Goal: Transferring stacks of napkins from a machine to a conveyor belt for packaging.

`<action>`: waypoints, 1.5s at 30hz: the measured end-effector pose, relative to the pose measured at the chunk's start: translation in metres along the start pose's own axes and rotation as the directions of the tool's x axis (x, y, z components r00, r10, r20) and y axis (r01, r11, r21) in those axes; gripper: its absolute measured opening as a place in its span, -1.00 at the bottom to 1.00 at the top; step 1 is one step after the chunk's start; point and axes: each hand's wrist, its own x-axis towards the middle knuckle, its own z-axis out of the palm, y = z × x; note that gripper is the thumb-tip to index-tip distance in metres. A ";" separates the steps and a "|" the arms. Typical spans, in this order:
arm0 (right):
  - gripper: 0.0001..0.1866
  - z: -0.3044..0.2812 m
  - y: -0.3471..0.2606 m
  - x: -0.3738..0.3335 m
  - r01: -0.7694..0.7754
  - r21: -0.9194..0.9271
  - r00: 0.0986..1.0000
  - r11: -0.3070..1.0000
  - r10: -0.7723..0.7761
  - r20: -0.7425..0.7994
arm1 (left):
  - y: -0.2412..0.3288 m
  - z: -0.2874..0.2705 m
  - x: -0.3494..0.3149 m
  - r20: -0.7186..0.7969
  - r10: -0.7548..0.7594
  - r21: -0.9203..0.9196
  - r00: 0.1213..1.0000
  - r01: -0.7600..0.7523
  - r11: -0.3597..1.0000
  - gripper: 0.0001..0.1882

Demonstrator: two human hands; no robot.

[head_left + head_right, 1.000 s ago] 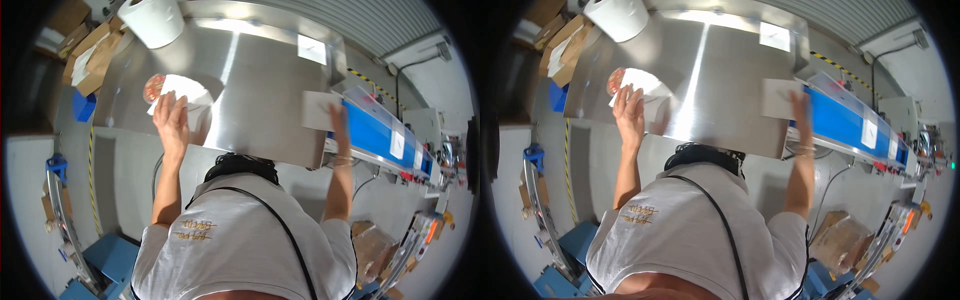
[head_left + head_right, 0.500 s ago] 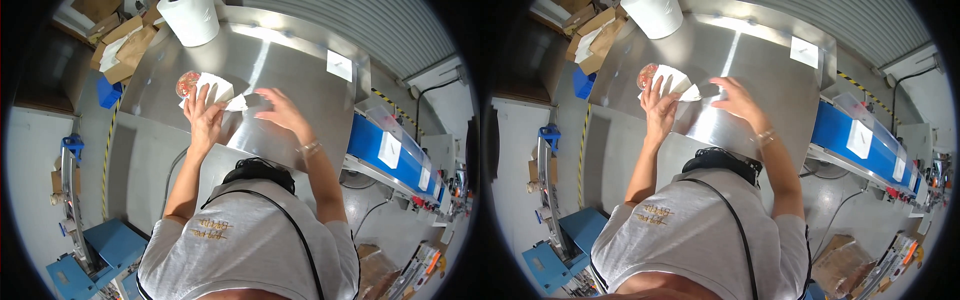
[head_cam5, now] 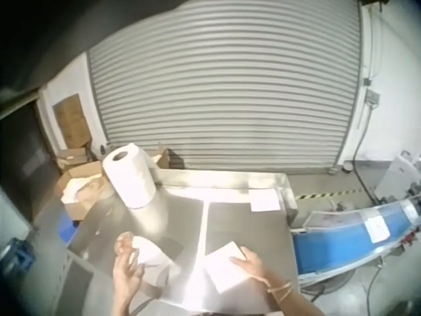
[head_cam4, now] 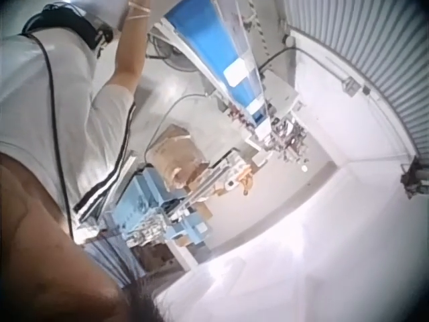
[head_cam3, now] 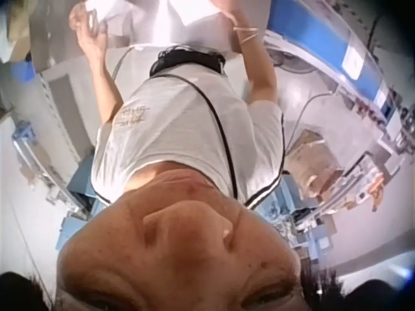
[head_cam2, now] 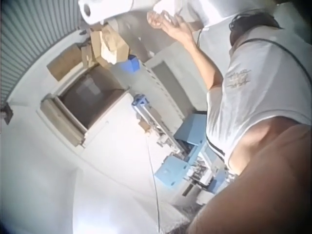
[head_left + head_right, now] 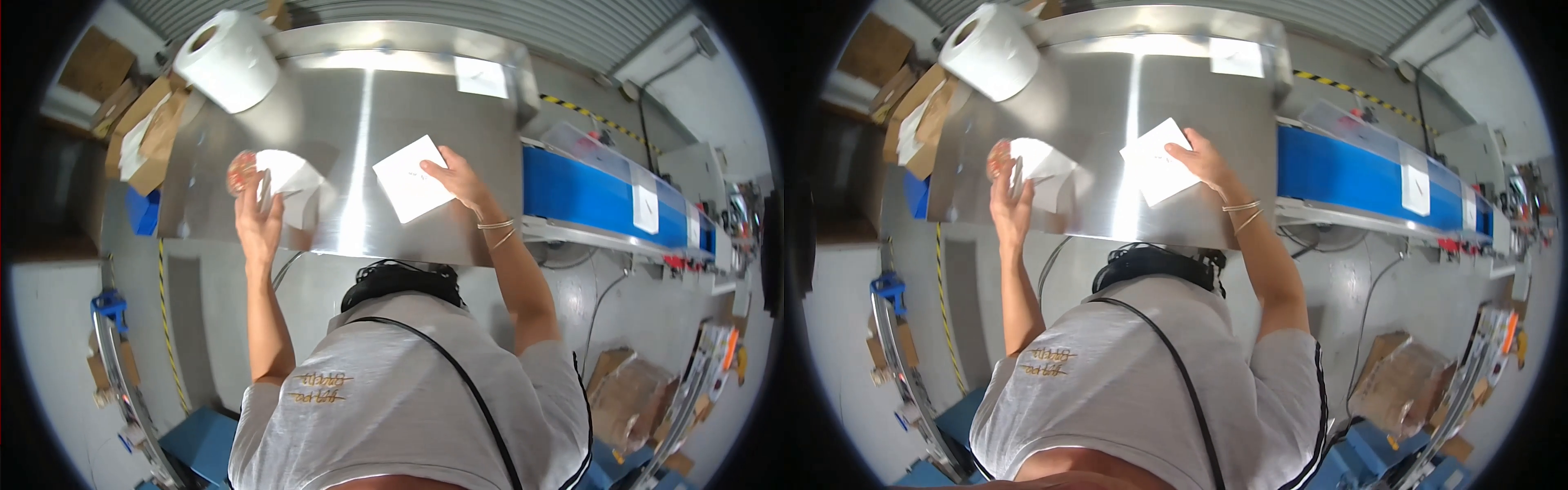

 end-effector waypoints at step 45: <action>-0.69 -0.241 0.028 -0.139 0.055 0.048 0.895 0.997 -0.028 -0.446 | 0.204 0.112 -0.091 0.179 0.150 -0.197 0.972 -0.114 0.974 -0.56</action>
